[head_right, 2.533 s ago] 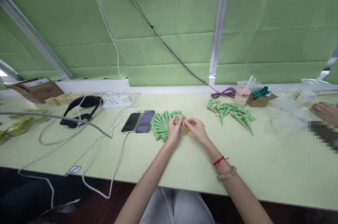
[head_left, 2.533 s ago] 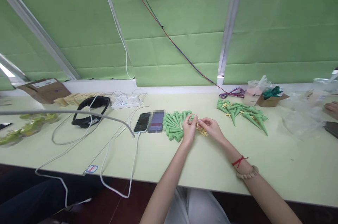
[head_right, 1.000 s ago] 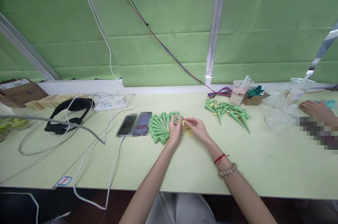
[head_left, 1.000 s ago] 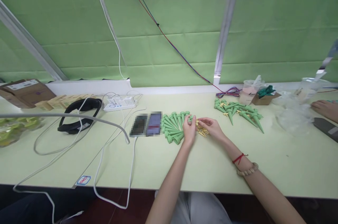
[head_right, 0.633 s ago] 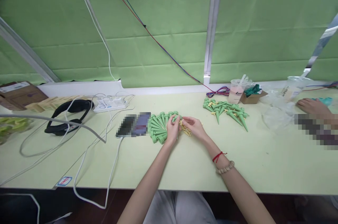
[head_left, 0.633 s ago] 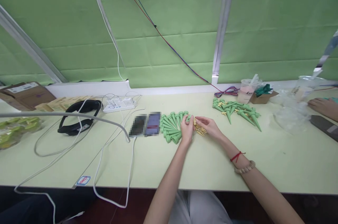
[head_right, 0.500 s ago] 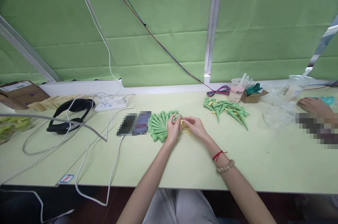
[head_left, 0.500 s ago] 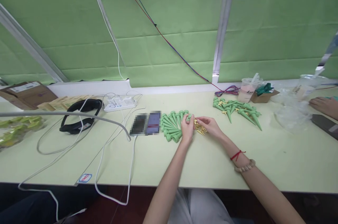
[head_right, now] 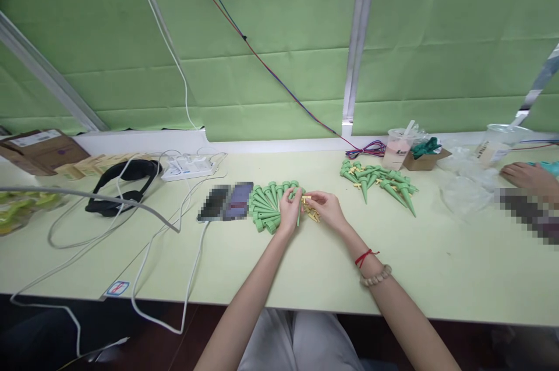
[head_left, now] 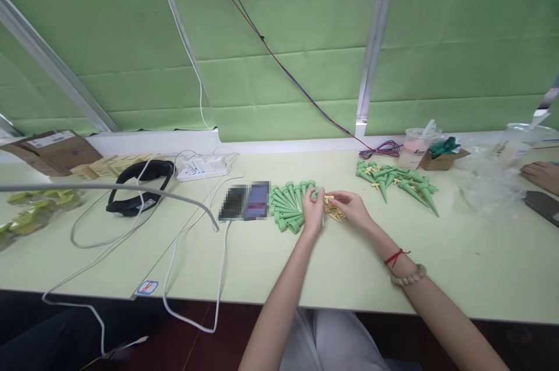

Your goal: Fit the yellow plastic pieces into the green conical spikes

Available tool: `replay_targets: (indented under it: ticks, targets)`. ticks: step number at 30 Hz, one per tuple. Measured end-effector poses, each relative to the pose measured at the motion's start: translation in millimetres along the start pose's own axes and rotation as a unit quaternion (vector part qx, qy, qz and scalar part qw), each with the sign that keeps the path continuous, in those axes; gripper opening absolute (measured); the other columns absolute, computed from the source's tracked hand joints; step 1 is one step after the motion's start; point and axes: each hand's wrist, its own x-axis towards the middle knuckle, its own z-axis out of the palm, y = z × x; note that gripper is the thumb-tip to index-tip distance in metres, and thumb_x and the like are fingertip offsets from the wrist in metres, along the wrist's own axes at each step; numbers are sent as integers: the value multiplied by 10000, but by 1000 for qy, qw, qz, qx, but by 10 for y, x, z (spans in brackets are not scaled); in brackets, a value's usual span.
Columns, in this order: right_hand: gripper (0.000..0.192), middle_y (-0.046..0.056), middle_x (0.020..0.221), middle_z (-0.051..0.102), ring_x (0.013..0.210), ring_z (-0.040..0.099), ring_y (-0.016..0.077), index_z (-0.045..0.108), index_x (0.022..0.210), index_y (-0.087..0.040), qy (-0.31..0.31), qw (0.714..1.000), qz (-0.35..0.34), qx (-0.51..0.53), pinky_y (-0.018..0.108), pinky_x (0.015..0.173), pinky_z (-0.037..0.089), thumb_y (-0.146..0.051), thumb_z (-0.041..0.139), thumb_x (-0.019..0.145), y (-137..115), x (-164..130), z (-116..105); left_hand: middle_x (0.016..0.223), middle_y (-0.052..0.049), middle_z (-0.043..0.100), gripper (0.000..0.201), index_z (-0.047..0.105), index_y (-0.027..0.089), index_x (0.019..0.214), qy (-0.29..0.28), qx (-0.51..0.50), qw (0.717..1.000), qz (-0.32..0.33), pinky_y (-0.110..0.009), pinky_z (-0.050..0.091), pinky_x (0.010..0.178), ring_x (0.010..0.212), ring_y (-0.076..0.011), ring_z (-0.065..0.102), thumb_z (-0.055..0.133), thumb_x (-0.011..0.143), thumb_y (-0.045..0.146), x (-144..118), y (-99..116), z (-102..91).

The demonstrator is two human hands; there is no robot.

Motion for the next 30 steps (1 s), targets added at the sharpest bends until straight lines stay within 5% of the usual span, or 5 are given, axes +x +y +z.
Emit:
replay_targets:
  ticks: [6,10,25,30]
  targets:
    - [331,87,847,707,709,656,198,702,923,-155,34,996,-22,-73,308,637,526,-387,647,693,-34,-12,-11,454,46,465,520,557,124,1008,11,2,1000,-20,-207,319,394,371,-97,447,600,713,550,-12,26,-1]
    - [423,79,832,705,723,661,197,655,1060,-155,21,998,-6,-62,307,644,530,-404,638,719,-12,-16,-19,443,51,464,493,550,137,1038,23,40,999,1,-204,323,412,385,-98,446,593,732,521,-10,17,-14]
    - [397,101,1001,696,873,658,228,680,977,-172,12,1000,-6,-1,345,743,538,-459,650,704,-53,-19,6,432,68,421,452,547,155,1004,3,27,1000,11,-201,305,410,381,-96,421,607,726,506,-7,21,-20]
    - [444,101,886,714,774,669,219,682,970,-149,-9,1000,25,4,319,649,543,-500,632,703,-8,-19,16,440,74,412,419,527,171,1000,-6,23,999,31,-192,282,404,385,-88,405,598,741,493,-8,-12,-18]
